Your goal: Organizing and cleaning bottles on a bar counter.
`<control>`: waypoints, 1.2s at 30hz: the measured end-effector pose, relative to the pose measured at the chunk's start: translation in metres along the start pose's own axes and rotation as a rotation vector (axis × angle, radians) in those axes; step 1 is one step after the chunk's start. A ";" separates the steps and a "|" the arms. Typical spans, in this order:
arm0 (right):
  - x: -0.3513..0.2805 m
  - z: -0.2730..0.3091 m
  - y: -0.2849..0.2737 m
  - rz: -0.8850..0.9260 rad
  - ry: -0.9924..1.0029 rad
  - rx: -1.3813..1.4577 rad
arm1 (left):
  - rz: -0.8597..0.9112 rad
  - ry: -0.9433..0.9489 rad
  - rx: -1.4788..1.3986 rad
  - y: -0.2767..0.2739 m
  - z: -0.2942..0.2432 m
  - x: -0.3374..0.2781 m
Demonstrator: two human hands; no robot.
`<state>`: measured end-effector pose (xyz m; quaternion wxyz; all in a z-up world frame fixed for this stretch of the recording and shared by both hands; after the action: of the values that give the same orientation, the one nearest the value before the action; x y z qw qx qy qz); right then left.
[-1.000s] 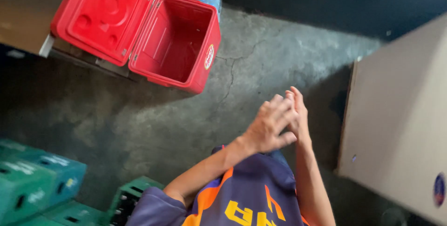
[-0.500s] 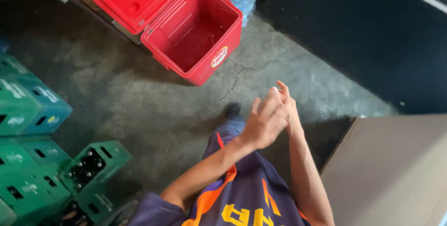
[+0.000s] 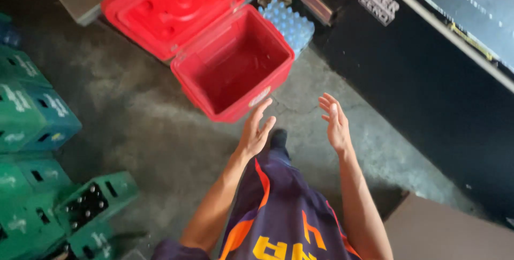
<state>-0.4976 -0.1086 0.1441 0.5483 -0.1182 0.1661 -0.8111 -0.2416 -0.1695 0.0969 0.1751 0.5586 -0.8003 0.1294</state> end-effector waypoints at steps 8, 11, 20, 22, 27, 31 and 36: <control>0.111 0.034 -0.014 0.093 -0.029 0.027 | -0.060 0.006 0.061 -0.021 0.003 0.115; 0.142 0.030 -0.030 0.128 -0.004 0.001 | -0.108 -0.043 0.088 -0.014 0.009 0.141; 0.288 0.004 -0.093 0.209 0.039 -0.015 | -0.272 -0.171 0.149 0.038 0.040 0.229; 0.328 0.009 -0.103 0.247 0.048 0.000 | -0.318 -0.184 0.155 0.052 0.043 0.254; 0.401 0.057 -0.123 0.404 -0.062 -0.155 | -0.411 -0.202 0.249 0.084 0.024 0.307; 0.448 0.079 -0.135 0.448 -0.090 -0.278 | -0.464 -0.222 0.278 0.105 0.025 0.328; 0.489 0.073 -0.136 0.501 -0.172 -0.264 | -0.523 -0.275 0.287 0.120 0.023 0.342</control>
<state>-0.7672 -0.5267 0.2703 0.7233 -0.2123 0.2468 -0.6090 -0.4652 -0.4282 0.2199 0.0122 0.7766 -0.6194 0.1147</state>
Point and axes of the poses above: each hand's wrist, its own x-axis towards the middle knuckle, its own y-axis out of the palm, z = x × y, the point moved 1 cm from there along x, towards the middle knuckle, and after that the axes turned 3 degrees about y, right-handed, at the moved point
